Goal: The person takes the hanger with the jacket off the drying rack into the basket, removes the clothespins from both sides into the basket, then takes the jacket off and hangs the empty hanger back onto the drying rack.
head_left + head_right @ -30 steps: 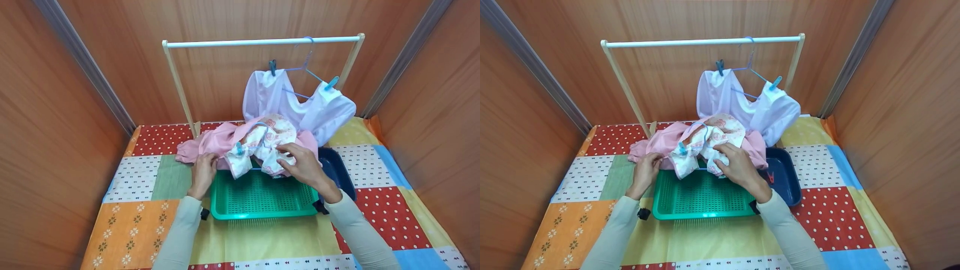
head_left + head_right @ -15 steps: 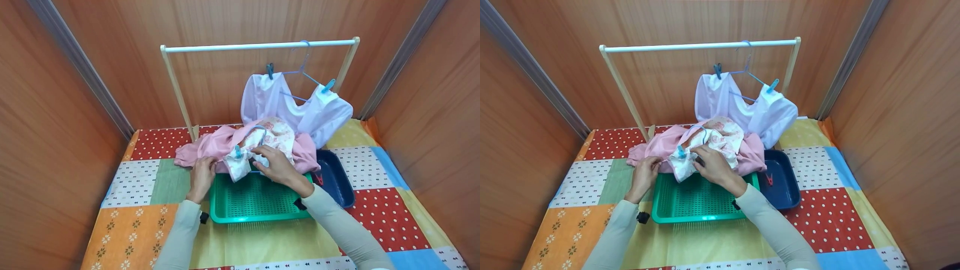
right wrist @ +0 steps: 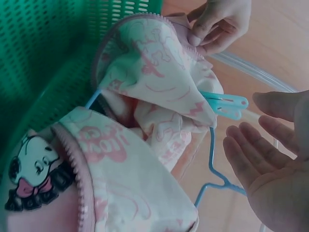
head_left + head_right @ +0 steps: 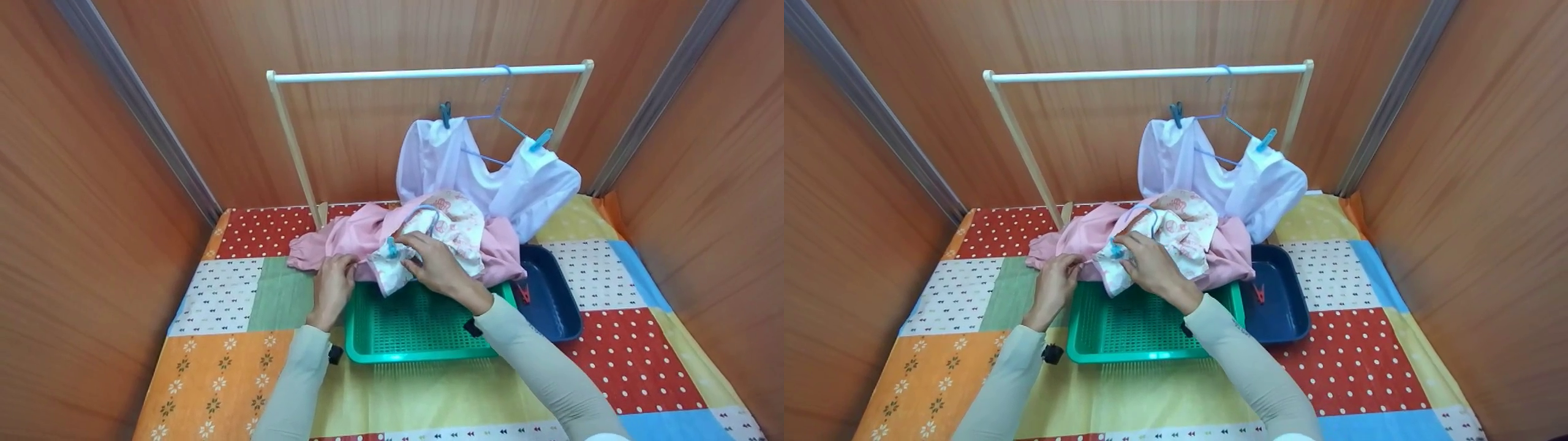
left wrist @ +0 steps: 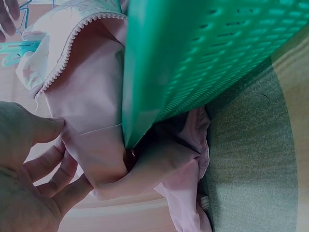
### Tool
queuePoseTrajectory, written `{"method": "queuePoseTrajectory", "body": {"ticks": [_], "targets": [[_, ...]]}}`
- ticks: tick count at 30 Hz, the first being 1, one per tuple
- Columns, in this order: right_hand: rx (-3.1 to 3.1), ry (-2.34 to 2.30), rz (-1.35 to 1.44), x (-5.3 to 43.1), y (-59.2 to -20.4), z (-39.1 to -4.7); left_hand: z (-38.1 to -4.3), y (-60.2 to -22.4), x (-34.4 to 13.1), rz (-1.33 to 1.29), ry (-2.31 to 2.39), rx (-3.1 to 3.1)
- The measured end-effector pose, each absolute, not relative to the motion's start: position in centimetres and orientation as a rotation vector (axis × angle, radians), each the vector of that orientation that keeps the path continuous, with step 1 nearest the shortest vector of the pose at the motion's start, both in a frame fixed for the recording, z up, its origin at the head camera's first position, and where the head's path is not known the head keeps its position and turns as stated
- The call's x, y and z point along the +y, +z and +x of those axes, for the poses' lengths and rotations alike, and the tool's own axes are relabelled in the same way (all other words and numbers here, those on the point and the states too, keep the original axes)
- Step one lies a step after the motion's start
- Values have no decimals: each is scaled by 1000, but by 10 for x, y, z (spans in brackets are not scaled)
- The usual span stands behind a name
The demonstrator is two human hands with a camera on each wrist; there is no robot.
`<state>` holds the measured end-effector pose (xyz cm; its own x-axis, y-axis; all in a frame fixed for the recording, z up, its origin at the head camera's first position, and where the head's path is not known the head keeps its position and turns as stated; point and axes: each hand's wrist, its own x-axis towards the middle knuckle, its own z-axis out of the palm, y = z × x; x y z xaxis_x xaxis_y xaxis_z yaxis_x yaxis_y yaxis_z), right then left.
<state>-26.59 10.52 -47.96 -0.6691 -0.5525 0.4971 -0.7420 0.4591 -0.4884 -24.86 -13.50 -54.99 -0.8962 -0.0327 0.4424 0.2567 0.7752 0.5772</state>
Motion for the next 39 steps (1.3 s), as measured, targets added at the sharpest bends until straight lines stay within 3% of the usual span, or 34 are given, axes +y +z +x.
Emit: {"method": "queuePoseTrajectory", "body": {"ticks": [15,39], "targets": [[-2520,998,1094,89,-483,-286,-247,-549,-134,-171,-927,-2543],[-2324,1003,1059,79,-495,-287,-248,-550,-135,-182,-893,-2517]]}}
